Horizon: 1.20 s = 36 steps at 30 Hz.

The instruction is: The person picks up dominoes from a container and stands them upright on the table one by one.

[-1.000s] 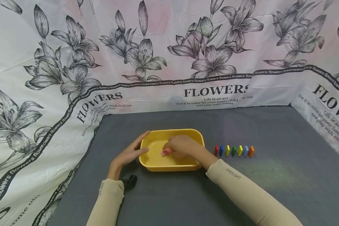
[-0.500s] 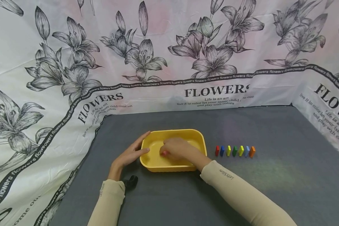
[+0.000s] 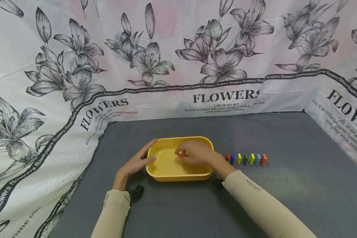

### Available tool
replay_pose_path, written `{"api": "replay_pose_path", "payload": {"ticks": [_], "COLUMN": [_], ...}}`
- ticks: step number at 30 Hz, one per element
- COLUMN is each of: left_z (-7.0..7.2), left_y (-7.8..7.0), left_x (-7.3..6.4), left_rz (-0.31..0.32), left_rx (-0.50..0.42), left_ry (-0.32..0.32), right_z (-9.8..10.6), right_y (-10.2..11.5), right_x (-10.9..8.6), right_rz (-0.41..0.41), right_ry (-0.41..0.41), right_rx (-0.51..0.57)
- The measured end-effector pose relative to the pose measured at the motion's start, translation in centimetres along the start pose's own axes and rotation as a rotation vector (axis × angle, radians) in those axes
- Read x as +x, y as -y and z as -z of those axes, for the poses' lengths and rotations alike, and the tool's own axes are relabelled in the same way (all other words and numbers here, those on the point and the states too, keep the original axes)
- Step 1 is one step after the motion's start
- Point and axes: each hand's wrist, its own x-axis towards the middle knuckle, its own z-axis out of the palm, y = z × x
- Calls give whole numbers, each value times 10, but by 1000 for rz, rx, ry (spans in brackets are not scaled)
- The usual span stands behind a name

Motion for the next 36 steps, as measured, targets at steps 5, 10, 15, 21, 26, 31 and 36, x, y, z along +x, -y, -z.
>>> {"api": "replay_pose_path", "payload": {"ticks": [5,10,15,21,26,31,36], "left_z": [-1,0,-1,-2,-2,-2,-3], "left_y": [-1,0,1,0,0,0,-2], "left_x": [-1,-1,-1,-1,-2,-2,-2], "left_rz": [2,7,5,9,23,30,44], "left_rx": [-2,-3,-10,-16,-18,-21,-24], "left_ry": [2,5,5,0,-2,-6,-11], "right_z": [5,11,19,32,42,53,63], "right_y": [-11,-12,-15,-23,-32,-46,-58], "right_x": [-11,-24,-40,-67,-93,-119,-147], "right_rz": [49,23,-41,-81,-143,-194,-224], "right_ry": [-114,-179,-240,-333,-379,-433,-504], "right_rx": [89,230,321,373,408,440,435]}}
